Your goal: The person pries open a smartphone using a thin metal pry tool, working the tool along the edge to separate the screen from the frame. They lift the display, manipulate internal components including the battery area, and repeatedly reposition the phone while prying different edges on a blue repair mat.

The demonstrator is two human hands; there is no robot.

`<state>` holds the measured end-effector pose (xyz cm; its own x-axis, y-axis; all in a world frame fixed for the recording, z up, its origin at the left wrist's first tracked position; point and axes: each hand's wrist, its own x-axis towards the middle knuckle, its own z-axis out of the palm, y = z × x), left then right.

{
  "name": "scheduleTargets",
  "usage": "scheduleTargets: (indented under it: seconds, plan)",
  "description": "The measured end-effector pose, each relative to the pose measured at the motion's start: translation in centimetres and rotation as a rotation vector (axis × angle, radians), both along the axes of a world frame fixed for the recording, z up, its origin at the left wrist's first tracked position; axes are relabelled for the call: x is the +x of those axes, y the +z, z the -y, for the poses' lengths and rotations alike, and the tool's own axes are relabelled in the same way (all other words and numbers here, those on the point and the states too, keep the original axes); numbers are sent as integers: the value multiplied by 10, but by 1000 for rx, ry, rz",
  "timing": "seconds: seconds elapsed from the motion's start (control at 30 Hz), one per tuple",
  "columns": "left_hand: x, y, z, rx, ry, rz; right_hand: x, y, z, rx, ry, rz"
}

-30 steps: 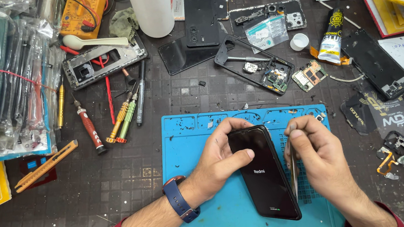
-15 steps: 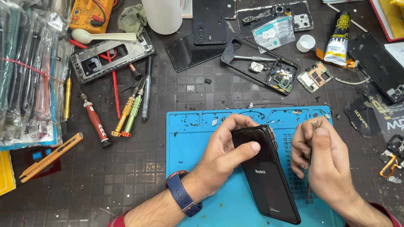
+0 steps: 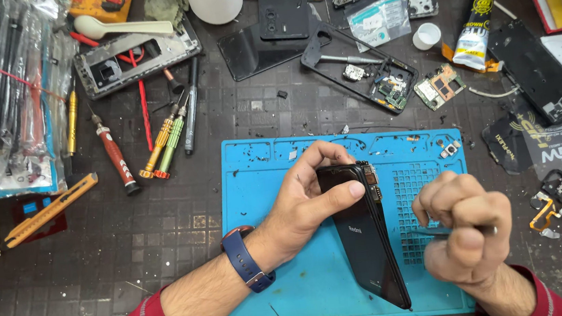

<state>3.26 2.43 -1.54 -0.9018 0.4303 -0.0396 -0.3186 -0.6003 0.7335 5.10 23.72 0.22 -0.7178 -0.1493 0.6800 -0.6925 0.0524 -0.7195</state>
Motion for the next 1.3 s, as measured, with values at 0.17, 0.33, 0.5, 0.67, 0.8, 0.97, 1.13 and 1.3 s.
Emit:
scheduleTargets:
  seconds: [0.17,0.33,0.5,0.67,0.8,0.97,1.13,1.3]
  plan:
    - [0,-1,3,-16,-23,-15,-10,2,6,81,-90,-151]
    - [-1,-1,3,-3,-16,-30,-10,12,-4,478,-142,-62]
    - [-1,-2,4,71,-49,-10,-14,13,-6,658,-171,128]
    - [-1,-4,4,86,-15,-48,-14,13,-5,640,-59,161]
    - [1,-4,6,140,-19,-4,-15,11,-5,616,14,164]
    - [-2,-2,7,258,-10,72,-14,8,-7,603,30,174]
    - [0,1,5,353,-63,110,-12,4,-8,603,18,194]
    - [-1,-1,3,444,-89,182,-11,2,-11,580,-38,212]
